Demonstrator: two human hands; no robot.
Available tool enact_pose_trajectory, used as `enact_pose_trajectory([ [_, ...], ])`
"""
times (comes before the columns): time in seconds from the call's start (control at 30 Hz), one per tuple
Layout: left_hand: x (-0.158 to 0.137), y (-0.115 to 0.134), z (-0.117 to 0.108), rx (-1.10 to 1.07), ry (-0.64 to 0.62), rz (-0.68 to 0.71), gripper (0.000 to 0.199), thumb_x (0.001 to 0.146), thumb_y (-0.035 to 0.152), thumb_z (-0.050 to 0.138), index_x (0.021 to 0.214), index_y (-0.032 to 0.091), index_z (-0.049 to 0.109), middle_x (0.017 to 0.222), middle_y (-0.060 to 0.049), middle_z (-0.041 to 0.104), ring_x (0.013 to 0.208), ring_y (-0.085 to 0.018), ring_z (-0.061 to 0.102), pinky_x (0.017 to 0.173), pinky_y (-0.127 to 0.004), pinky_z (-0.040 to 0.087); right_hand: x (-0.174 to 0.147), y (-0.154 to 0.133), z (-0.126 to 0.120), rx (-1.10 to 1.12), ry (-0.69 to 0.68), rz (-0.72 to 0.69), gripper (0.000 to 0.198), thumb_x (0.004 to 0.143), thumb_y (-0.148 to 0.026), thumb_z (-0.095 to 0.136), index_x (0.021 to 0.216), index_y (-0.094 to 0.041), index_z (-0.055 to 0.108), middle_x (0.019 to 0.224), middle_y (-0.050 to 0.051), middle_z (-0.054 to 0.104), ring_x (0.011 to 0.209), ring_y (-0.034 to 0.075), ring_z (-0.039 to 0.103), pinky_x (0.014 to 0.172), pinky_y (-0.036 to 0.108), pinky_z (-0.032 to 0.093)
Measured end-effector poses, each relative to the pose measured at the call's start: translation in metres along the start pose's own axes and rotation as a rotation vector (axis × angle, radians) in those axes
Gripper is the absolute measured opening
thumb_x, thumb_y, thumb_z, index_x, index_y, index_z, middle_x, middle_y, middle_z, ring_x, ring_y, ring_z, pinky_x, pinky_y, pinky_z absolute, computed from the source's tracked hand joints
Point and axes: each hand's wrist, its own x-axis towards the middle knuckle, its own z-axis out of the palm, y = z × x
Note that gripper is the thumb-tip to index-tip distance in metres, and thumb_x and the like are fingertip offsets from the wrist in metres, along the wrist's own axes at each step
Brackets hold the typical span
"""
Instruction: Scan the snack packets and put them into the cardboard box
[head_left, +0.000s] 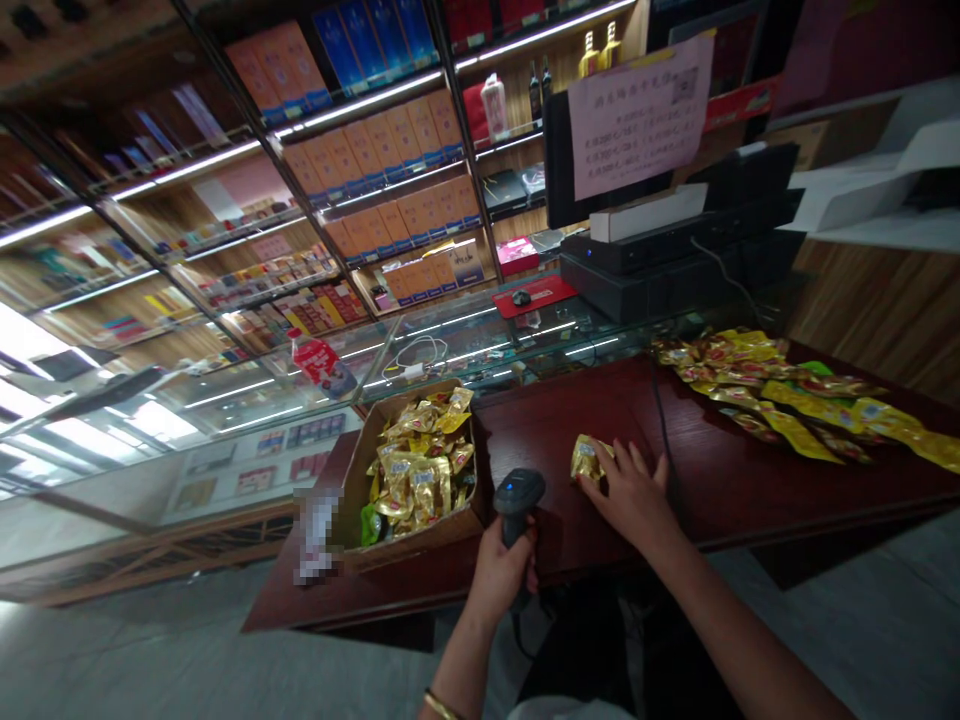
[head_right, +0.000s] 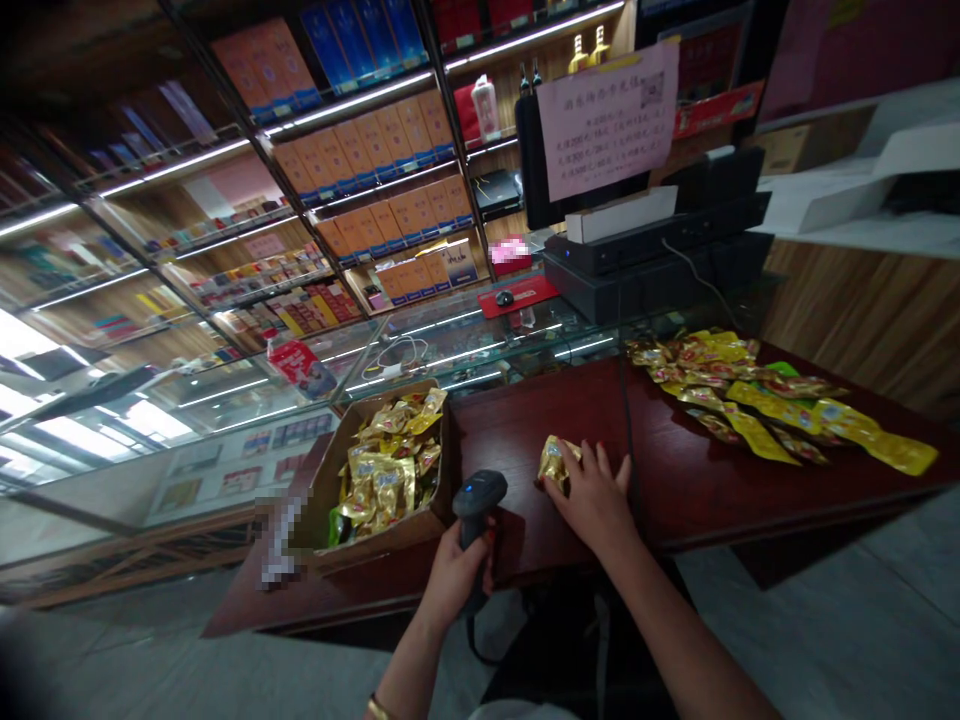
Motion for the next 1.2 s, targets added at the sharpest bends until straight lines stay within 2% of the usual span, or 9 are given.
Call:
enact_pose_trajectory([
  [0.07,0.0,0.001,0.0,0.002,-0.002,0.001,0.041,0.072,0.046,0.071,0.097,0.017,0.057,0.049,0.009,0.053,0.031,-0.009,0.047,0.031,-0.019,0.039,0.0,0.001,-0.002,0.111,-0.016,-0.055,0.056,0.09,-0.043,0.056,0.142,-0.026,0.048,0.134,0.016,0.057,0.131,0.037,0.048,0.112,0.068,0.022],
  [0.13,-0.001,0.002,0.0,-0.001,-0.01,-0.002,0.041,0.072,0.045,0.071,0.097,0.017,0.057,0.05,0.008,0.054,0.031,-0.009,0.047,0.032,-0.019,0.039,0.001,0.004,-0.006,0.293,-0.054,-0.093,0.056,0.088,-0.04,0.06,0.141,-0.027,0.049,0.129,0.013,0.058,0.124,0.031,0.055,0.111,0.056,0.036],
  [0.23,-0.002,0.003,0.001,-0.006,-0.03,-0.017,0.041,0.073,0.045,0.072,0.098,0.017,0.057,0.05,0.009,0.053,0.03,-0.009,0.046,0.032,-0.018,0.038,0.003,0.008,-0.011,0.542,-0.088,-0.093,0.052,0.088,-0.032,0.058,0.14,-0.029,0.05,0.133,0.009,0.056,0.123,0.025,0.058,0.106,0.04,0.047],
  [0.43,-0.016,0.015,0.008,0.043,-0.096,0.038,0.041,0.076,0.049,0.071,0.095,0.015,0.058,0.051,0.007,0.054,0.031,-0.009,0.047,0.033,-0.018,0.036,0.002,0.01,-0.014,0.707,-0.162,-0.07,0.051,0.089,-0.029,0.057,0.139,-0.029,0.052,0.139,0.007,0.059,0.128,0.023,0.057,0.109,0.039,0.045],
  [0.53,-0.024,0.025,0.011,0.105,-0.081,0.048,0.035,0.077,0.047,0.071,0.087,0.017,0.056,0.048,0.006,0.054,0.032,-0.009,0.047,0.034,-0.019,0.036,0.001,0.008,-0.016,0.726,-0.152,-0.03,0.065,0.087,-0.03,0.06,0.149,-0.027,0.039,0.147,0.008,0.053,0.133,0.024,0.052,0.112,0.042,0.042],
  [0.63,-0.029,0.036,0.012,0.135,-0.065,0.051,0.03,0.077,0.043,0.07,0.084,0.018,0.055,0.048,0.006,0.054,0.033,-0.009,0.048,0.036,-0.018,0.036,0.001,0.006,-0.018,0.72,-0.158,0.02,0.079,0.085,-0.029,0.064,0.155,-0.028,0.027,0.147,0.009,0.053,0.131,0.025,0.055,0.11,0.044,0.045],
  [0.8,-0.033,0.044,0.013,0.134,-0.078,0.067,0.024,0.077,0.035,0.068,0.088,0.016,0.059,0.048,0.006,0.056,0.033,-0.009,0.049,0.036,-0.018,0.036,0.0,0.006,-0.018,0.697,-0.16,0.054,0.08,0.085,-0.031,0.065,0.155,-0.026,0.028,0.143,0.012,0.056,0.13,0.027,0.056,0.109,0.046,0.045],
  [1.2,-0.031,0.038,0.016,0.134,-0.127,0.045,0.019,0.074,0.026,0.065,0.09,0.016,0.059,0.049,0.007,0.054,0.032,-0.009,0.048,0.035,-0.018,0.037,0.0,0.007,-0.014,0.688,-0.131,0.037,0.079,0.084,-0.029,0.065,0.155,-0.027,0.029,0.146,0.012,0.054,0.13,0.027,0.056,0.109,0.046,0.045],
])
